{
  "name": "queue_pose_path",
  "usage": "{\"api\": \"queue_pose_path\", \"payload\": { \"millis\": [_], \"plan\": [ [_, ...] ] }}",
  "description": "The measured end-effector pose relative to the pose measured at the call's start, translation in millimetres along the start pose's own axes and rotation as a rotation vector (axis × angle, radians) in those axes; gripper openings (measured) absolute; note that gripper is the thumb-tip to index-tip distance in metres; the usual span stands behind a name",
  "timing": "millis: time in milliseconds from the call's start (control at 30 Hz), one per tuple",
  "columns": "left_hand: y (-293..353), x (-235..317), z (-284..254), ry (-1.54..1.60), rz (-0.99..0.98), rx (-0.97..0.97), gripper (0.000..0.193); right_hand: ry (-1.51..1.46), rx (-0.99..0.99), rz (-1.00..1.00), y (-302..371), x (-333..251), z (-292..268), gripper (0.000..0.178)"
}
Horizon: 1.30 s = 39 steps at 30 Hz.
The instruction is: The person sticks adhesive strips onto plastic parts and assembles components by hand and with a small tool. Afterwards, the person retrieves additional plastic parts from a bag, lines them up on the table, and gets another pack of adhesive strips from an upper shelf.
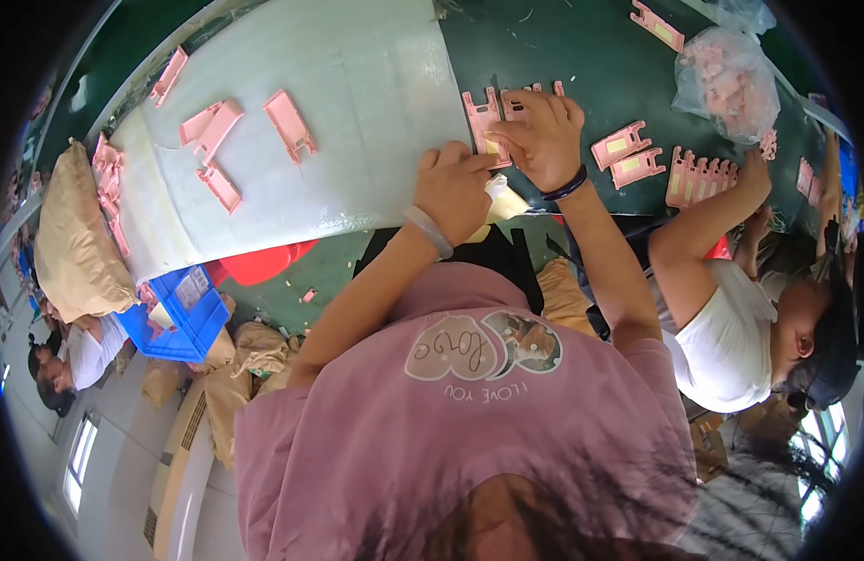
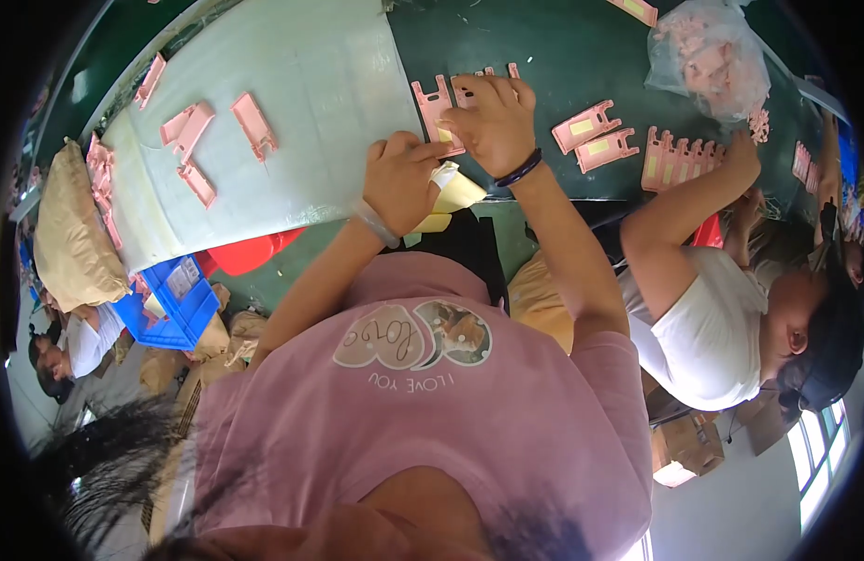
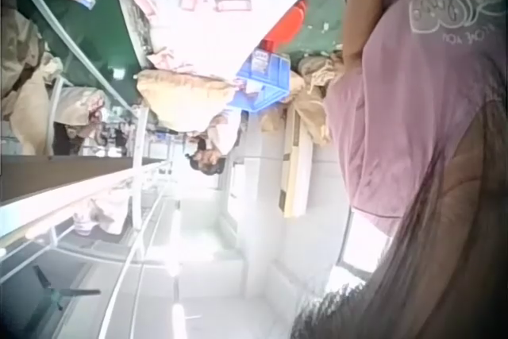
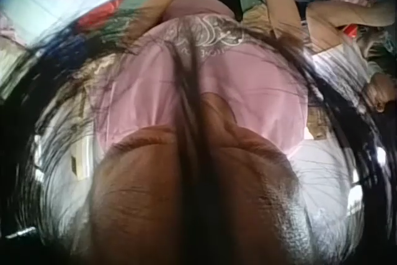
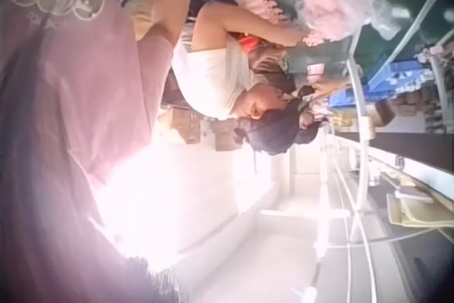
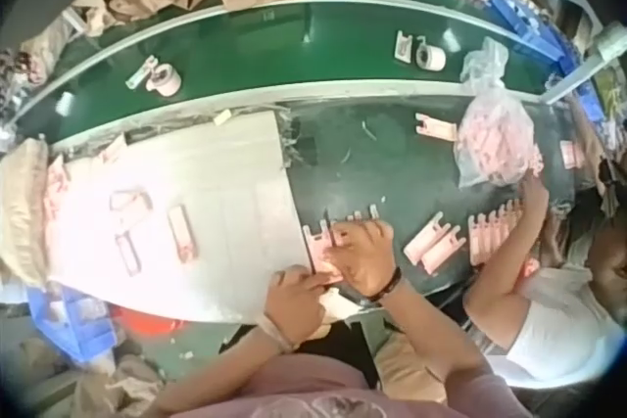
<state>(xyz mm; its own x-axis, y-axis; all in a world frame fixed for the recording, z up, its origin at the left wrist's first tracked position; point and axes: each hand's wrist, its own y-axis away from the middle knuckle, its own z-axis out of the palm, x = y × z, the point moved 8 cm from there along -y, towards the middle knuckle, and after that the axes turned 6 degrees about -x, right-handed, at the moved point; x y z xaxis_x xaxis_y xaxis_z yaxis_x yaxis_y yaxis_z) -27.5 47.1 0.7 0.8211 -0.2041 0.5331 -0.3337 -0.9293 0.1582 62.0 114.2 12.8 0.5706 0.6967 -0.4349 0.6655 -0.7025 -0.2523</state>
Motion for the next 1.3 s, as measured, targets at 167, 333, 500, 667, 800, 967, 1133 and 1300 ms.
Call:
{"api": "queue_pose_path", "payload": {
  "millis": [167,333,500,667,800,967,1133,1300],
  "plan": [
    [1,-4,-2,0.052,0.002,-0.043,0.018,0.016,0.130,0.192,5,15,-10,0.022],
    [16,-23,-23,0.301,0.013,0.046,0.022,-0.849,-0.063,0.333,20,-3,-7,0.013],
    [26,-31,-40,0.535,0.131,0.079,0.025,-0.970,-0.162,0.338,19,-30,0,0.010],
    [48,-68,-41,0.640,-0.167,0.007,0.029,-0.512,0.047,0.379,18,-31,2,0.013],
    [67,-104,-76,0.614,-0.300,0.142,0.029,0.140,-0.135,0.237,19,-38,17,0.034],
    [89,-149,-111,0.099,-0.119,0.377,0.025,0.240,-0.138,0.365,37,-15,22,0.042],
    [94,-178,-98,0.219,-0.166,0.216,0.030,0.328,-0.071,0.483,45,11,12,0.043],
    [85,-170,-97,0.274,-0.197,0.213,0.031,0.279,0.023,0.540,51,23,-6,0.048]
  ]
}}
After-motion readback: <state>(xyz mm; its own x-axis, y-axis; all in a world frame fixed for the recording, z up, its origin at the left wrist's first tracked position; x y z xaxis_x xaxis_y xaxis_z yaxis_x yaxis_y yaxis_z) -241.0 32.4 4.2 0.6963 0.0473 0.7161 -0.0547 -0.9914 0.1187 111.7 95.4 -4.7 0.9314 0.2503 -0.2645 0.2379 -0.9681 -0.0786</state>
